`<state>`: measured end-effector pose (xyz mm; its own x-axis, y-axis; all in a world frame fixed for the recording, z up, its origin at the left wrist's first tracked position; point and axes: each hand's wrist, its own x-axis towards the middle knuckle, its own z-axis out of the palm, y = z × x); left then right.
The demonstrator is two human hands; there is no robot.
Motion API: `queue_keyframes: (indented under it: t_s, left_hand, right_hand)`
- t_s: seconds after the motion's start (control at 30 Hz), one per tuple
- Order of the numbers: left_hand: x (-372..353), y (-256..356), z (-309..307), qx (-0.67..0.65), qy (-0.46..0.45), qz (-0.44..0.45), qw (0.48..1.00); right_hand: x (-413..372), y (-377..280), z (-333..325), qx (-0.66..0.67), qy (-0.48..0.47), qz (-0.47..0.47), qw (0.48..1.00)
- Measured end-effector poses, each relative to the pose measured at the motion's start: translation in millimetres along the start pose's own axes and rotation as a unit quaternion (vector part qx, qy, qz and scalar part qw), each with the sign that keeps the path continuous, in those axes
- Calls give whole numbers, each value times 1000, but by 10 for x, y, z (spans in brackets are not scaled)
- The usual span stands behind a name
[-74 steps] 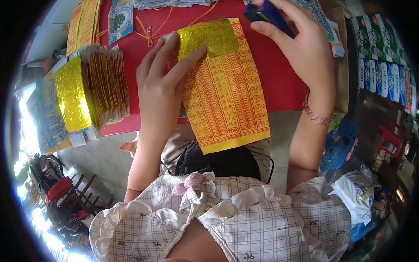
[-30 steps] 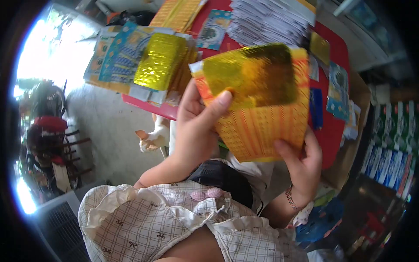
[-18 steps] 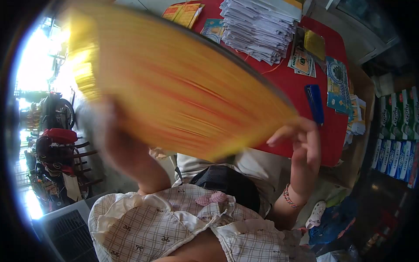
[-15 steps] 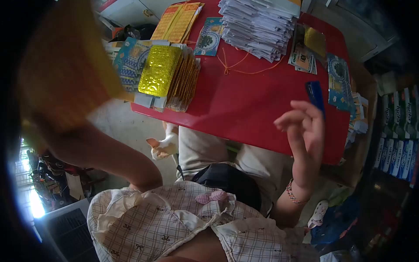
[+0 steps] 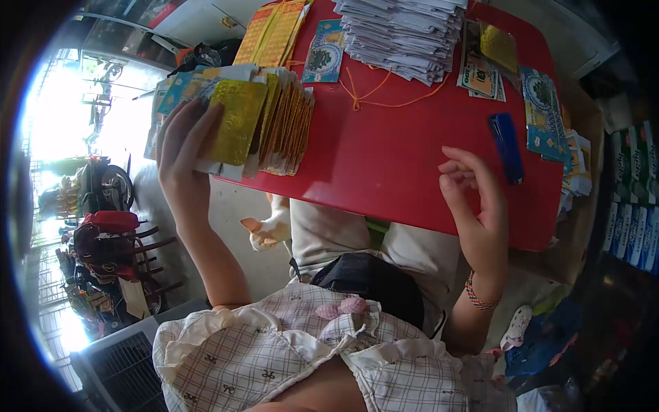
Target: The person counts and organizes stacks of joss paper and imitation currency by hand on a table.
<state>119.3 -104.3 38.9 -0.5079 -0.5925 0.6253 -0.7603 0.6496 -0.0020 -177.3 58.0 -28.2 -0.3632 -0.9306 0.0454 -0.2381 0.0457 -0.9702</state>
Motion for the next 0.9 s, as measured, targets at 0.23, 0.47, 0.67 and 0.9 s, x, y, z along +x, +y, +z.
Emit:
queue_keyframes:
  t_s: [0.23, 0.47, 0.67, 0.9]
  left_hand:
    - [35, -41, -7, 30, -63, 10, 997]
    - [85, -61, -193, -44, -158, 5, 986]
    - [178, -227, -391, -174, -236, -6, 956]
    - [26, -481, -722, -283, -142, 122, 941]
  right_hand:
    - [63, 6, 70, -23, 1, -23, 999]
    - [104, 2, 89, -72, -32, -19, 997]
    - [108, 26, 119, -40, -35, -19, 998]
    - [120, 0, 110, -30, -45, 6, 999]
